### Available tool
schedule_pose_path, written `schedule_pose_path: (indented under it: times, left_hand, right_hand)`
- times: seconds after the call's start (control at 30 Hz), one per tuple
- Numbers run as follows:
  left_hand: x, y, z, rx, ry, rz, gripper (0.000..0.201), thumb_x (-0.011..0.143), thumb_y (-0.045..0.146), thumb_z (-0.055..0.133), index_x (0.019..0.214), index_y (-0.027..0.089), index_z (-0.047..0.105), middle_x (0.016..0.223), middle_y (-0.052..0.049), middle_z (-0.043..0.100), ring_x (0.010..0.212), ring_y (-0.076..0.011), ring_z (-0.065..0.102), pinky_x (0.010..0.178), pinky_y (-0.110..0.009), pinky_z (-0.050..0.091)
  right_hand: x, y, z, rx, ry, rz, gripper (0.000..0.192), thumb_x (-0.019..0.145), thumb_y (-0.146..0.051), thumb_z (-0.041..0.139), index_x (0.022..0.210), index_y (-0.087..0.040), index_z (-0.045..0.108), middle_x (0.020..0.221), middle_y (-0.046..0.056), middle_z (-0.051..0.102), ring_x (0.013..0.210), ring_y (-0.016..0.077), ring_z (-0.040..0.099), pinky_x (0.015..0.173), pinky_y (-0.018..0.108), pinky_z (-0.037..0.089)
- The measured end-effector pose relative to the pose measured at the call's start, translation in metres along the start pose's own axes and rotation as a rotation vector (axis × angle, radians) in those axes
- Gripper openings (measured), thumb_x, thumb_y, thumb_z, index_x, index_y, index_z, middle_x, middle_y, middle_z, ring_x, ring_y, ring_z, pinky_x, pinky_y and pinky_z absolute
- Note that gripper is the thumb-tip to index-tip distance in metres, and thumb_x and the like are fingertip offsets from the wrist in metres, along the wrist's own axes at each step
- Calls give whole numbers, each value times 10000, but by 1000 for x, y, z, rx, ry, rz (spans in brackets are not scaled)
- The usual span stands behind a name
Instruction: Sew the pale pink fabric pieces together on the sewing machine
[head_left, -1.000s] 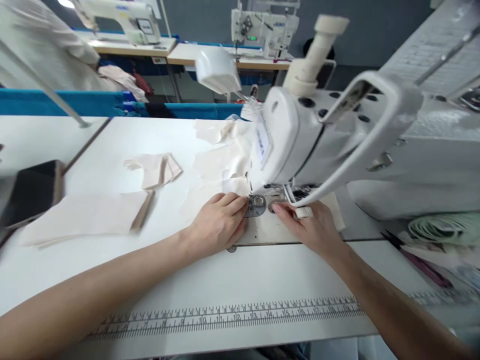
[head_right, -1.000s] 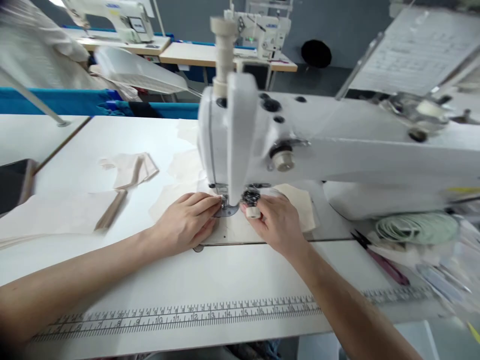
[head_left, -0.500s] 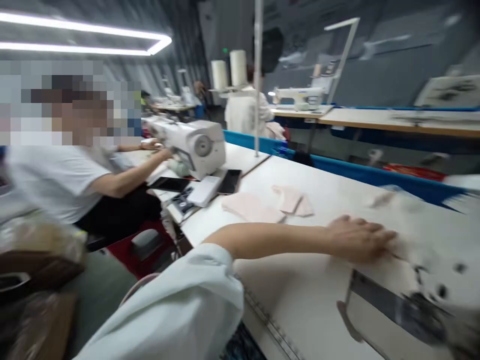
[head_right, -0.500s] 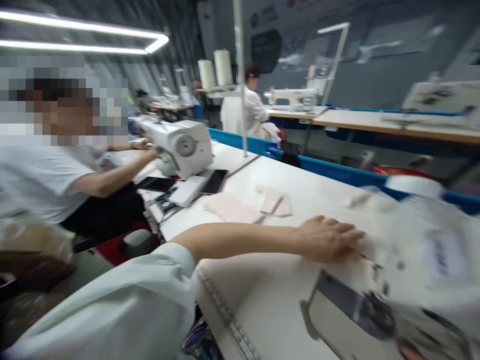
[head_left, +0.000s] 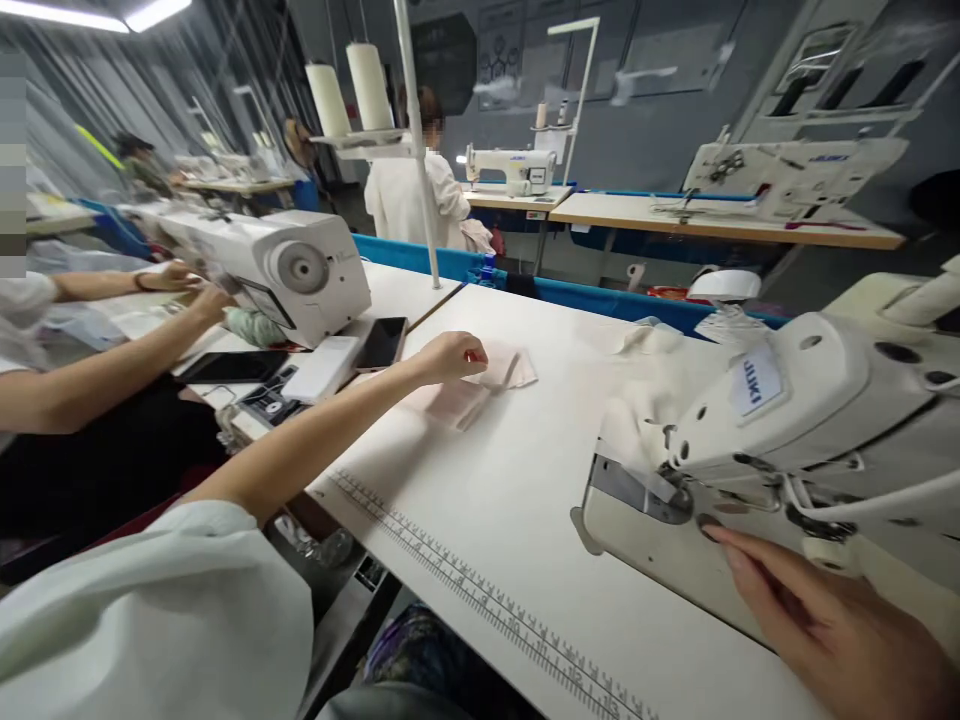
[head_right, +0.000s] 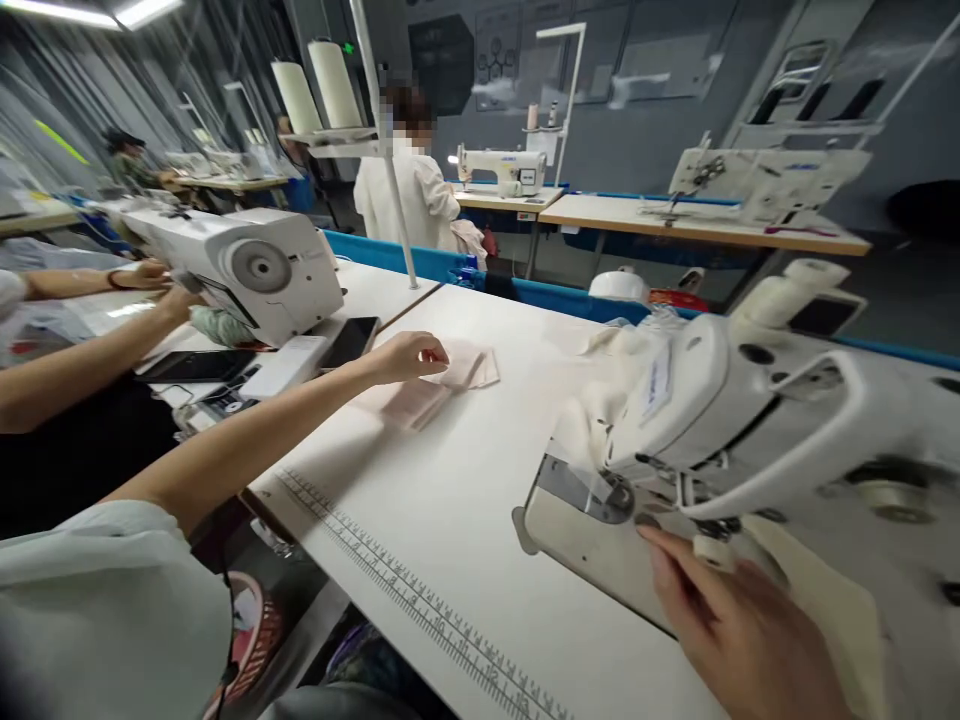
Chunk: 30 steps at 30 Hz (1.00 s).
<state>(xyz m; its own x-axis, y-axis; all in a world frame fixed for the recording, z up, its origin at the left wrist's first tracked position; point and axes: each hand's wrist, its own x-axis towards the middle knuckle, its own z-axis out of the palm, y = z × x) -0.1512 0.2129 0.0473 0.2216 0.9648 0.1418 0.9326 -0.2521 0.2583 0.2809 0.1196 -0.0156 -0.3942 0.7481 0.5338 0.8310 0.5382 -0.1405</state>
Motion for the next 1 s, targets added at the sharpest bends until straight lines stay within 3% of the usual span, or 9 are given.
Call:
schedule_pose_path:
  times: [0.1,0.2,0.3,0.43,0.57,0.73,0.87,1.0]
  left_hand:
    - [1,5,12,-17,6,19,280,789,327,594,965,135,694,951,-86,684,901,-211,617,690,-256,453]
    - [6,11,16,-2,-11,26,193,775,283,583,870,167,706,946,-72,685,993,-221,589,686,-240,433]
    - [13,10,13,24,-40,-4,166,745,221,560,795,169,709,897,-60,698,912,-208,608,656,-236,423]
    - [17,7,9,37,-75,-22,208,748,250,562,839,150,719,874,-53,705,769,-176,622,654,-237,431]
    - [15,8,10,25,-71,54,223,800,323,598,891,145,697,925,-58,684,842,-177,603,736,-245,445]
    - [16,7,14,1,-70,58,264,921,384,582,939,126,635,937,-42,641,884,-173,607,817,-348,510]
    - [12,10,5,-62,-108,-13,286,929,396,588,1015,125,625,1001,-45,639,905,-183,628,818,-373,541]
    - [7,18,-13,-222,-154,-63,293,940,387,556,972,110,646,914,-29,669,861,-182,639,780,-339,542]
  right_hand:
    - [3,-6,-6,-43,-19,-115,217,934,-392,459,974,-320,660,823,12,761,611,236,696,459,356,535]
    - [6,-9,-8,-54,0,-147,190,932,-345,461,976,-302,641,822,-4,762,599,223,699,465,342,548]
    - [6,-7,-7,-41,12,-130,190,922,-353,473,973,-305,649,803,-2,759,581,227,689,447,343,536]
    - [5,-7,-9,-48,-27,-83,257,934,-355,463,993,-268,698,800,47,754,624,241,692,521,356,542]
    - [8,-13,-15,-63,-67,-88,332,971,-345,422,981,-194,718,624,38,697,557,205,658,519,315,486]
    - [10,-18,-20,-5,-136,-66,328,988,-320,400,1011,-199,704,653,4,708,536,152,639,538,272,457]
    - [7,-16,-19,-30,-85,-90,360,995,-344,380,1001,-186,704,632,14,687,548,176,639,569,304,470]
    - [5,-12,-14,-4,-87,-74,382,988,-388,379,1006,-202,711,581,17,650,528,192,619,514,304,438]
